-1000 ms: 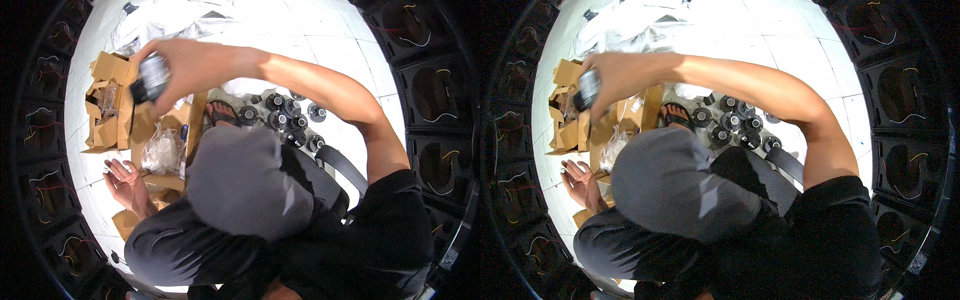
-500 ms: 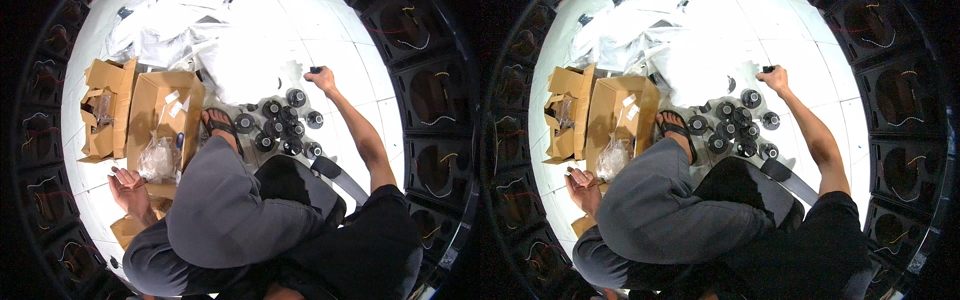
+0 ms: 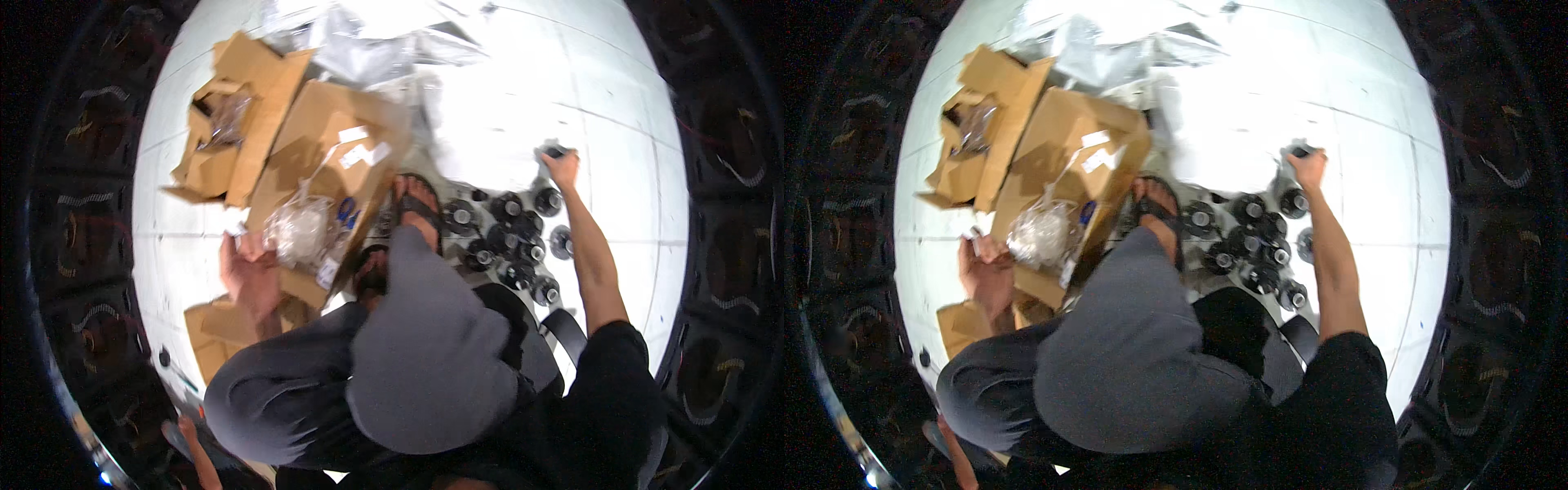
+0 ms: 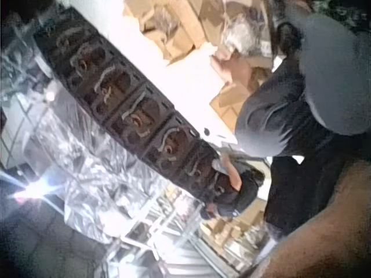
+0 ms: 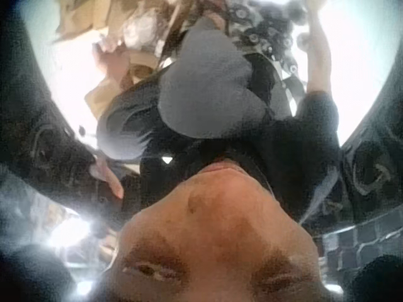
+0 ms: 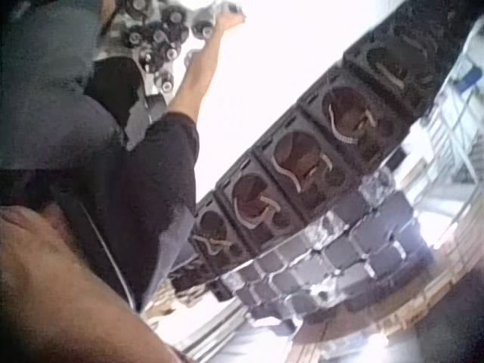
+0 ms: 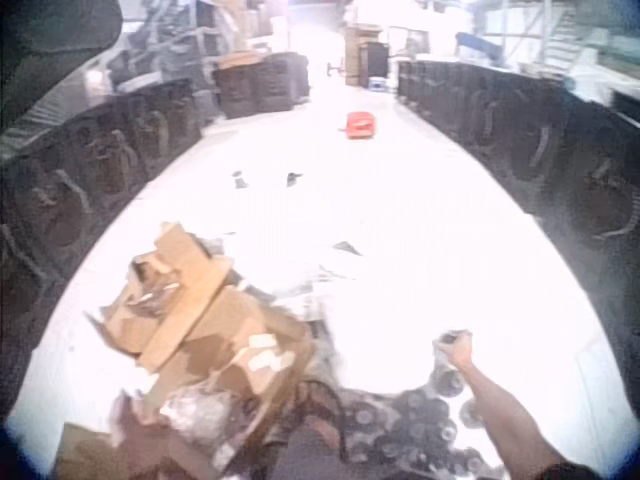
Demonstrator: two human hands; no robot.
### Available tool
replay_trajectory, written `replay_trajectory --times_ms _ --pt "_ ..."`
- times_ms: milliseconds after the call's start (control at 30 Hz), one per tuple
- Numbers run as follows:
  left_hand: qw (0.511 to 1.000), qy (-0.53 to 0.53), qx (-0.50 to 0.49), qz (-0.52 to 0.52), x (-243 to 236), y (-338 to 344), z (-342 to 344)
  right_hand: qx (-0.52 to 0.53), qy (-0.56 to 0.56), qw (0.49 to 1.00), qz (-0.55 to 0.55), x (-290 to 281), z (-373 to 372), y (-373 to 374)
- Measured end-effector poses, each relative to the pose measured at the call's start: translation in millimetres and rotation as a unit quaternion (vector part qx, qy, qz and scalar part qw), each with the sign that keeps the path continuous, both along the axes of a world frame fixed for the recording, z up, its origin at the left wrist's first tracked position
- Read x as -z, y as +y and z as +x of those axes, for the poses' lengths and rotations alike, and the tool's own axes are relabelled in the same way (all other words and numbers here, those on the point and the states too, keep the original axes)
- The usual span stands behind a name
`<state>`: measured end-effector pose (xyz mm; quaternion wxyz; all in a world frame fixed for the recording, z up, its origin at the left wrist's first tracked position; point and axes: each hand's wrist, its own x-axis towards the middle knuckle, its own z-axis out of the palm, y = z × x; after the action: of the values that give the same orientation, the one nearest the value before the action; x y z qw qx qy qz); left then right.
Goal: The person sits on the floor and repeatedly picks up small cylindrical electronic components from a cardboard box. They apply a small white label to each component and place them on the floor in a growing pile. The person continues this process for the duration of the clip.
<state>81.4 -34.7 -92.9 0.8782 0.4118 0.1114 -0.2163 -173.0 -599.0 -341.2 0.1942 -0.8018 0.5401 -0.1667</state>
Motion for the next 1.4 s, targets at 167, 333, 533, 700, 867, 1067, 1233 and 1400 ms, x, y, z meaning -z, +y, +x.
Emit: replay_trajectory --times_ms 167,333,533,700,867,1067,1233,1400 --pt "0.999 -0.017 0.035 -0.019 5 -5 0 -0.025 0.06 0.998 -0.014 -4 -5 4" --pt "0.994 -0.087 0.056 0.03 5 -17 -2 -0.034 0.096 0.995 0.004 -38 -2 -11" --pt "0.994 -0.074 0.062 0.048 5 -21 -3 -0.162 -0.082 0.982 -0.046 -152 82 29" --pt "0.992 -0.061 0.061 0.093 3 -11 -6 -0.303 -0.168 0.938 -0.02 -254 154 147" --pt "0.992 -0.012 0.045 0.115 1 -6 -7 -0.395 -0.161 0.904 0.009 -298 158 235" --pt "0.996 0.015 -0.021 0.091 6 4 -6 -0.423 -0.144 0.89 0.096 -309 137 270" --pt "0.994 -0.034 0.005 0.104 2 6 -8 -0.403 -0.192 0.861 0.244 -321 130 289" --pt "0.963 -0.124 0.098 0.217 -7 -7 -7 -0.501 -0.12 0.818 0.256 -356 164 299"
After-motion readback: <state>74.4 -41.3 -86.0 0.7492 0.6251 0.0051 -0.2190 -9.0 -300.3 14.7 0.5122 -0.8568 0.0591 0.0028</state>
